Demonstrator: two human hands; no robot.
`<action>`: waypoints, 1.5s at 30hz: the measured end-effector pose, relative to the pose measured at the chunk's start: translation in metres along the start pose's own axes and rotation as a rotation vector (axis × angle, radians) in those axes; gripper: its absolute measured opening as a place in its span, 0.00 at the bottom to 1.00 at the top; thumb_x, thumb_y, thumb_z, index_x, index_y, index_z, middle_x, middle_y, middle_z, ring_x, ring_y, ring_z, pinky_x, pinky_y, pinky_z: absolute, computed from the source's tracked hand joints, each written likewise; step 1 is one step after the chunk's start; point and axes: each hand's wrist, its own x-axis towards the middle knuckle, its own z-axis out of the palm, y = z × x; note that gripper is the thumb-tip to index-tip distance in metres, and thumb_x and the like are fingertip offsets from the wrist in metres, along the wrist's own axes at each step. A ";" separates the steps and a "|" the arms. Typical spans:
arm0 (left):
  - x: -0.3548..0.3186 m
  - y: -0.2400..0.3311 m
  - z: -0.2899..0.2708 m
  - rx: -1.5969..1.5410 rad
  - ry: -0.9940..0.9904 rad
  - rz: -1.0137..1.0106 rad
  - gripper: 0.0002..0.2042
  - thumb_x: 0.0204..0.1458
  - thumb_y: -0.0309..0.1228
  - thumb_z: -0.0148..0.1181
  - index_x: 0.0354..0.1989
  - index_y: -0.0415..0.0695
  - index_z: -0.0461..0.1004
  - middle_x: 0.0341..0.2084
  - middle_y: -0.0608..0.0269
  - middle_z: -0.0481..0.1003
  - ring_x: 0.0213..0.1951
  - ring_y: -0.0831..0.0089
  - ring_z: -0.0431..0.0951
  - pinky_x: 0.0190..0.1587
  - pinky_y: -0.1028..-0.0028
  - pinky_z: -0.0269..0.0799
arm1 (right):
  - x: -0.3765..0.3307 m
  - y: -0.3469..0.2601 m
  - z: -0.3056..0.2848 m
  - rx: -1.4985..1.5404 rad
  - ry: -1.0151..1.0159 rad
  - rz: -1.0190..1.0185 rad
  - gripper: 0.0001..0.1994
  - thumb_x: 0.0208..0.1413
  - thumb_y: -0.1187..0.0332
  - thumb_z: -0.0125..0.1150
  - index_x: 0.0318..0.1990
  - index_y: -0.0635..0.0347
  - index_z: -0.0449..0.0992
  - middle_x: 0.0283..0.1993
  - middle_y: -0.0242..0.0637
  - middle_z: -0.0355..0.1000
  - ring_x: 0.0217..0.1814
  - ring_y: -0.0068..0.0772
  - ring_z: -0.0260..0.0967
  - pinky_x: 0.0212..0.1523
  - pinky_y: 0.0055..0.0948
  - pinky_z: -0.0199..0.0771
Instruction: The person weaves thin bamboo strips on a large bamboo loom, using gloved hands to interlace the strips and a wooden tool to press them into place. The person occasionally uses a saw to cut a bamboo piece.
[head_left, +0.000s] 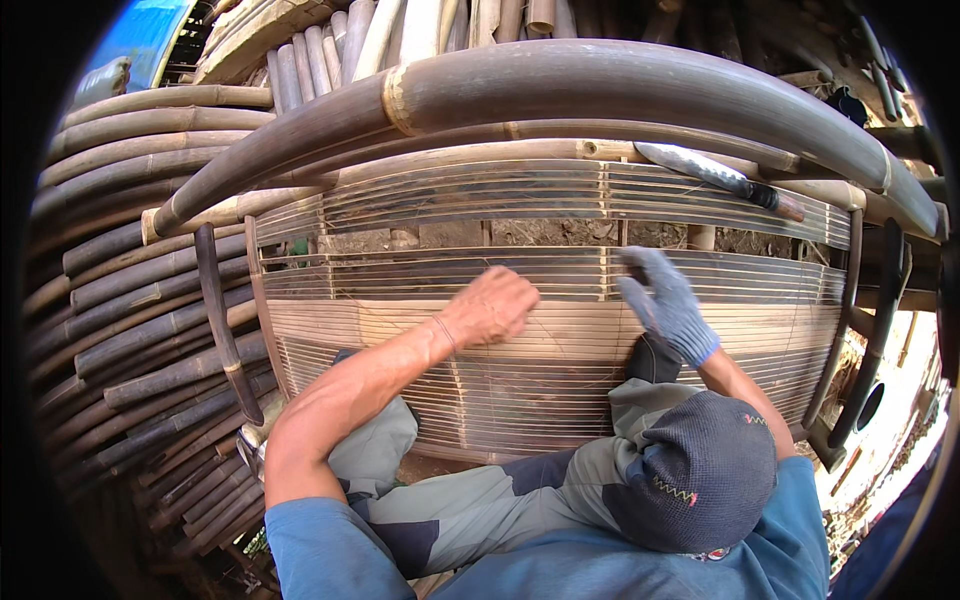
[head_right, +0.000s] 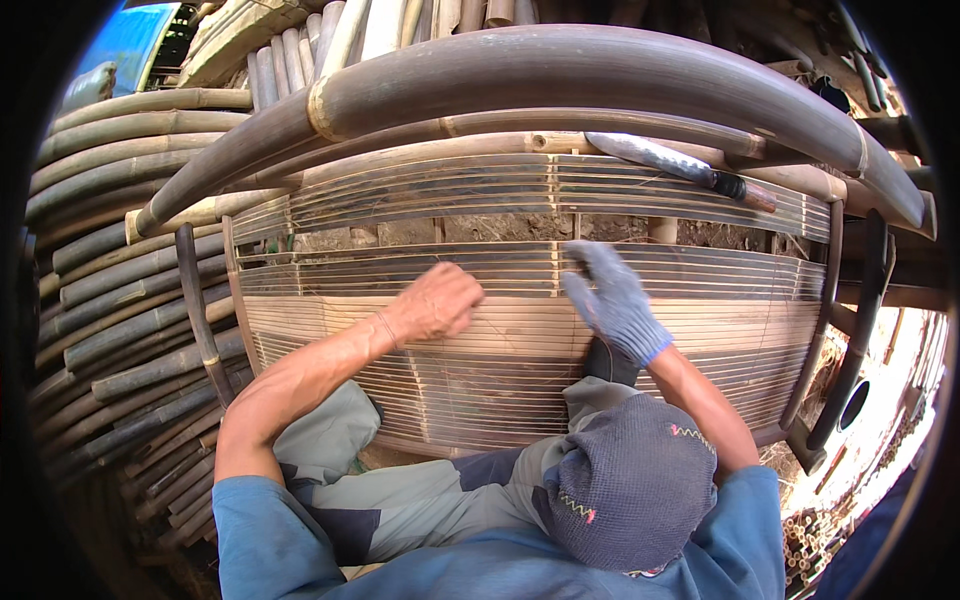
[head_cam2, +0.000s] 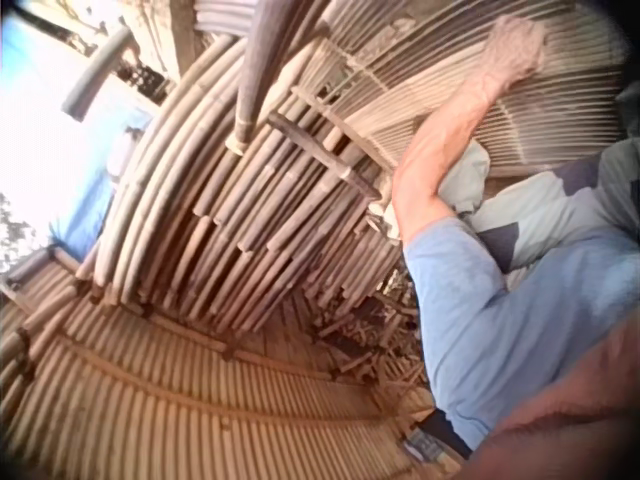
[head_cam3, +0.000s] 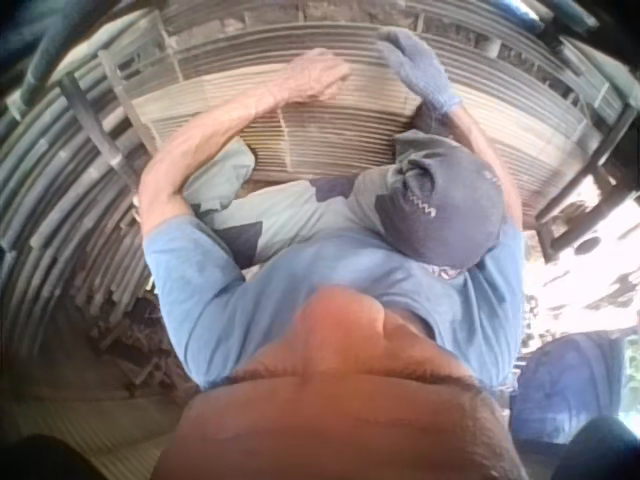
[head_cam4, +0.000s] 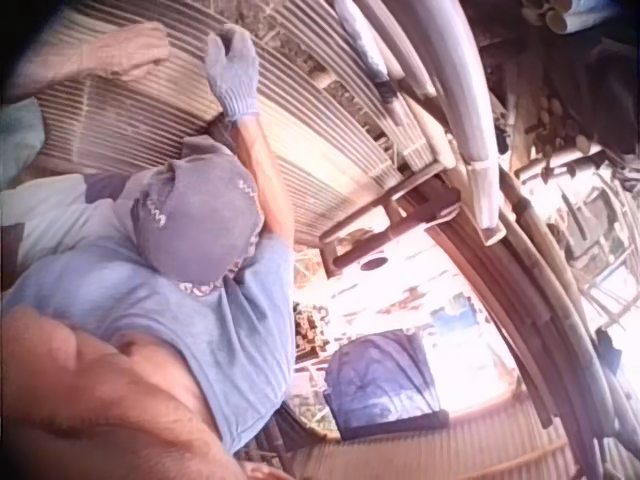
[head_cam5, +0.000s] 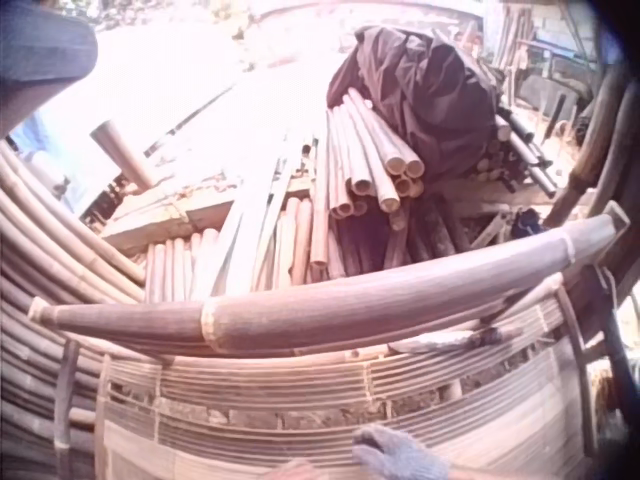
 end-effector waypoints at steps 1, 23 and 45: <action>0.005 0.019 0.002 -0.108 0.058 0.072 0.11 0.47 0.27 0.60 0.39 0.44 0.70 0.30 0.61 0.70 0.37 0.61 0.73 0.45 0.62 0.70 | 0.020 -0.003 0.026 0.209 -0.119 0.095 0.21 0.63 0.59 0.59 0.57 0.65 0.70 0.47 0.44 0.75 0.46 0.38 0.76 0.48 0.35 0.78; -0.033 -0.122 -0.020 -0.405 -0.242 -0.528 0.24 0.58 0.45 0.61 0.48 0.31 0.76 0.46 0.33 0.76 0.52 0.45 0.77 0.54 0.56 0.71 | 0.074 -0.129 0.100 -0.739 0.111 0.236 0.25 0.65 0.52 0.50 0.33 0.67 0.83 0.26 0.56 0.76 0.29 0.53 0.77 0.38 0.47 0.77; -0.053 -0.114 -0.020 -0.366 -0.120 -0.756 0.28 0.54 0.50 0.64 0.50 0.35 0.78 0.46 0.40 0.79 0.52 0.47 0.78 0.60 0.53 0.64 | 0.007 -0.072 0.187 -0.030 -0.175 0.222 0.20 0.67 0.58 0.43 0.30 0.63 0.73 0.27 0.50 0.72 0.29 0.52 0.71 0.35 0.46 0.70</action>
